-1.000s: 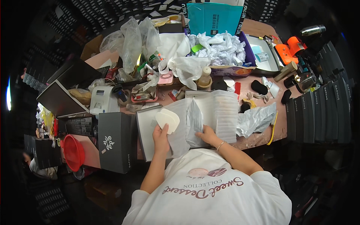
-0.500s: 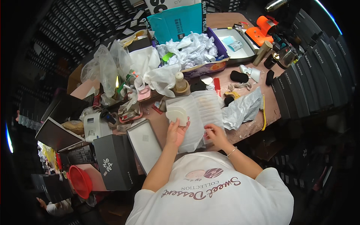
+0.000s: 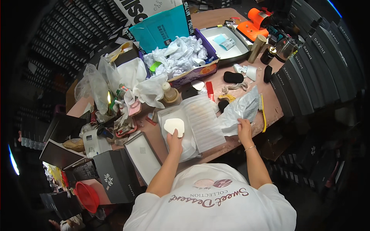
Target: The recorder is wrapping shoes in protective paper, placing them into shoe boxes, and using a heat gun to seal or adjust labels on the boxes.
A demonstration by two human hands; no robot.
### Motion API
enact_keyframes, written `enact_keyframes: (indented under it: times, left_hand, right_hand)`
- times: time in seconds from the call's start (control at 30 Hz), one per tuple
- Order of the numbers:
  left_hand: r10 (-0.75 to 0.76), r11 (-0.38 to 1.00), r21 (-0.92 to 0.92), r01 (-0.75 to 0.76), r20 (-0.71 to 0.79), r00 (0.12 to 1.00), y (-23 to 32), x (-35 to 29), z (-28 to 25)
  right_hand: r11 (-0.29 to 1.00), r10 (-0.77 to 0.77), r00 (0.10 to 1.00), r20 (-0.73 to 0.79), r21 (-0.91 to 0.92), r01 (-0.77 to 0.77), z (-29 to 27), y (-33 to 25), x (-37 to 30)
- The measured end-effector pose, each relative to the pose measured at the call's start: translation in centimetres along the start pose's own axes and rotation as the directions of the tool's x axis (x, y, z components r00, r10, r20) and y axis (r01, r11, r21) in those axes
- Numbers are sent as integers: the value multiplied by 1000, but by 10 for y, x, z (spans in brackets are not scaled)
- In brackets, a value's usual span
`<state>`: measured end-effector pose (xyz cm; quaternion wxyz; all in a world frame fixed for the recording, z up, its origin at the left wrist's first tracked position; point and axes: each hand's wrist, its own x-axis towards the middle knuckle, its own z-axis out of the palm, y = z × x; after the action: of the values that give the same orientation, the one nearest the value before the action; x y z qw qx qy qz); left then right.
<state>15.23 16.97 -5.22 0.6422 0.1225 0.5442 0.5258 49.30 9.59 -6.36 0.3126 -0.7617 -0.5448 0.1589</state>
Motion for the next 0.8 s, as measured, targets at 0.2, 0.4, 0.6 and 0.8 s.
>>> enact_keyframes:
  times: [0.2, 0.4, 0.6, 0.8]
  left_hand:
    - [116, 975, 158, -157, 242, 963, 40, -14, 61]
    - [102, 878, 423, -226, 296, 950, 57, 32, 163]
    - [-453, 855, 471, 216, 479, 752, 44, -46, 144]
    - [-255, 950, 106, 293, 807, 533, 48, -77, 121]
  right_hand:
    - [956, 142, 972, -186, 281, -85, -60, -30, 24]
    - [919, 138, 976, -171, 390, -61, -90, -52, 60]
    - [741, -118, 987, -110, 652, 161, -130, -143, 75]
    - [540, -815, 494, 302, 704, 461, -118, -292, 3]
